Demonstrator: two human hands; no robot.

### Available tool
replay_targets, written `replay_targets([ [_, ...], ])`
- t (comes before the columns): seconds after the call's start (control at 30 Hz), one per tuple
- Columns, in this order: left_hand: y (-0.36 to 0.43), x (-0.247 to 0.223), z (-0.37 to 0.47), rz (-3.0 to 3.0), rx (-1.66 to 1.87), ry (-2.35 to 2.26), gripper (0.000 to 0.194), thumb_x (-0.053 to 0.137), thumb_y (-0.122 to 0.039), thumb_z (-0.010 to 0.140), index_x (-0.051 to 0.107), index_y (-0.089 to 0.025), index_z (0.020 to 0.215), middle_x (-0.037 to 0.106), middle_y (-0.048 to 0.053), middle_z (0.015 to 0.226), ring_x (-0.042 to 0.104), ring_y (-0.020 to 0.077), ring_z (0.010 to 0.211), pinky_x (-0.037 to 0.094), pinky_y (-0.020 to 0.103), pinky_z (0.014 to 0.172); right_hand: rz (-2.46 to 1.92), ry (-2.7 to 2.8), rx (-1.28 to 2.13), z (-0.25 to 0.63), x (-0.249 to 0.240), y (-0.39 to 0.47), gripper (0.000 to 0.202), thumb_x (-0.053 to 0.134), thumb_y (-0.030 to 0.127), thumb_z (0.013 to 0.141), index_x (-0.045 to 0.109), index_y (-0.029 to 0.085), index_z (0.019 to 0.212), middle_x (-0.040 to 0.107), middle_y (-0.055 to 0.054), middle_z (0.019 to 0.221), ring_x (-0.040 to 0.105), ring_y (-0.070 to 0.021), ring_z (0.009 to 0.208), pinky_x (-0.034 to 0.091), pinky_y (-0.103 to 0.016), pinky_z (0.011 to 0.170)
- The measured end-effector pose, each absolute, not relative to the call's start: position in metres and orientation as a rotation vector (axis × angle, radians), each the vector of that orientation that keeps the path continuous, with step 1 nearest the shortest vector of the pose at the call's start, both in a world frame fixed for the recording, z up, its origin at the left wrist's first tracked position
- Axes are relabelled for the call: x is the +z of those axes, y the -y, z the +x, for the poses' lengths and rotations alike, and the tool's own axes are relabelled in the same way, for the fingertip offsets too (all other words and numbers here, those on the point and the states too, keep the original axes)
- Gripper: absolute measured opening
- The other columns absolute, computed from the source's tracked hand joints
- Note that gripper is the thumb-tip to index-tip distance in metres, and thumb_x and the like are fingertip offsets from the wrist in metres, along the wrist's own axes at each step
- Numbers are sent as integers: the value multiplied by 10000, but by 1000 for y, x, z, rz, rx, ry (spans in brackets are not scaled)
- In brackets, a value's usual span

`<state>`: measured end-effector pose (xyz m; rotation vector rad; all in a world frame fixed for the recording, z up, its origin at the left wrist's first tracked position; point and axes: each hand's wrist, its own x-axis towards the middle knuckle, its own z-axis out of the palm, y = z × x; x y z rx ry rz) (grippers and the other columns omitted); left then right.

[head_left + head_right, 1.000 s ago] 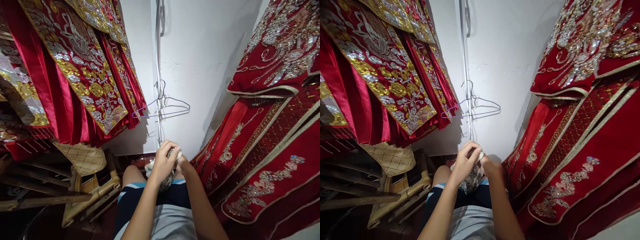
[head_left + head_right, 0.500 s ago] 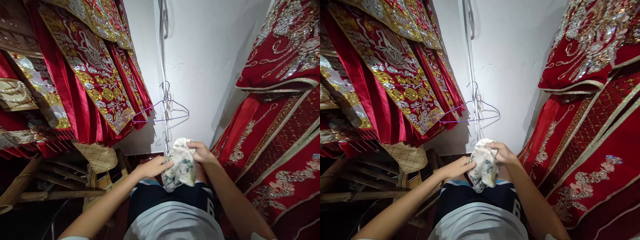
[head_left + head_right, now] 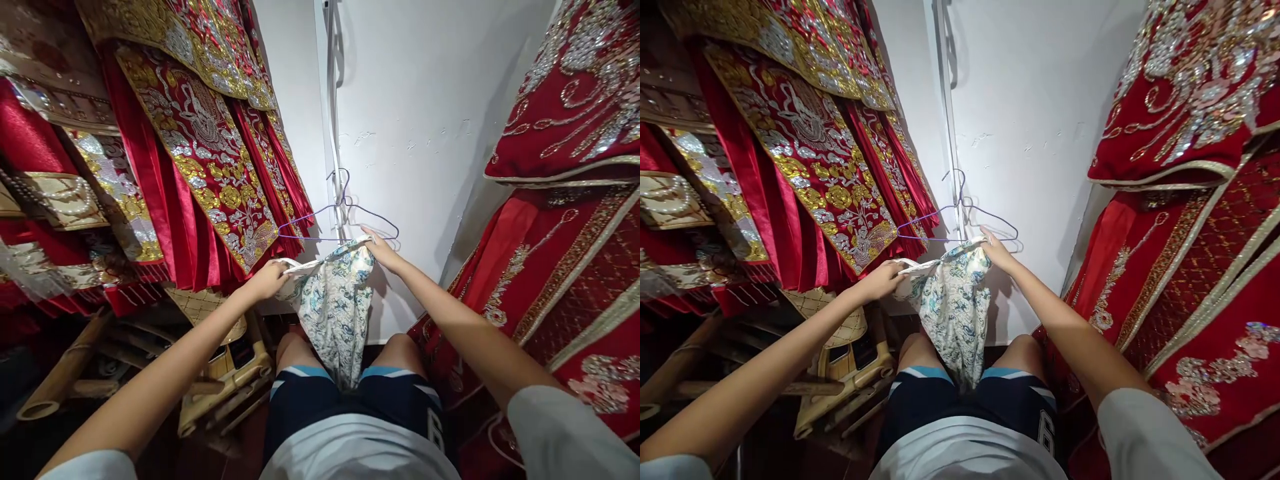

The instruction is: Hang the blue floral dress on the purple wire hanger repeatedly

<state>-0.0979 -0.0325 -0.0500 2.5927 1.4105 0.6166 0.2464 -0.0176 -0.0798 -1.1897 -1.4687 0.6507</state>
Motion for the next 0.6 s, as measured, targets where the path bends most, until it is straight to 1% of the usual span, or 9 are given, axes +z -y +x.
replay_targets([
  [0.07,29,-47,-89,2560,653,-1492,212,496,-295,834,617,-211,682,722,134,835,674,296,868,487,380,880,-1215,1440,637,245,-85,5,288,517,375,743,692,189,876,726,-85,921,625,-268,948,489,-386,879],
  [0.13,27,-48,-81,2519,691,-1579,251,441,-275,862,599,-199,683,710,141,786,670,289,789,495,365,788,-1230,1414,584,251,-87,1,226,514,378,728,630,184,728,662,-47,719,582,-230,749,476,-345,729],
  [0.2,27,-52,-73,2489,725,-1619,277,413,-273,881,591,-191,685,705,141,764,667,285,761,491,351,742,-1237,1392,508,264,-87,5,187,527,363,707,589,189,681,605,-16,660,528,-199,688,429,-313,670],
  [0.27,28,-55,-64,2475,762,-1615,293,398,-280,895,607,-183,714,706,139,774,669,285,767,490,350,738,-1241,1395,442,279,-87,14,157,542,339,692,586,190,673,581,-2,659,506,-187,691,398,-299,665],
  [0.4,31,-50,-48,2479,861,-1542,297,370,-272,914,648,-177,874,706,120,847,664,282,849,496,363,807,-1278,1439,399,301,-84,26,133,549,305,683,574,194,613,549,-1,612,485,-187,665,380,-304,665],
  [0.47,31,-43,-43,2505,902,-1490,254,388,-237,892,636,-185,911,701,112,908,653,276,901,494,367,854,-1274,1440,393,303,-84,26,128,535,286,692,618,188,690,600,-19,684,515,-202,716,400,-308,704],
  [0.53,32,-37,-43,2539,927,-1455,192,415,-211,856,605,-190,862,688,118,940,644,279,926,492,378,880,-1249,1436,407,299,-85,21,262,504,260,708,676,181,889,662,-36,829,547,-210,785,424,-309,756],
  [0.6,34,-34,-46,2566,933,-1440,144,427,-211,838,566,-199,801,677,121,922,644,288,925,495,394,890,-1230,1444,457,289,-88,15,423,471,232,720,677,184,1086,687,-38,891,562,-203,776,444,-312,772],
])
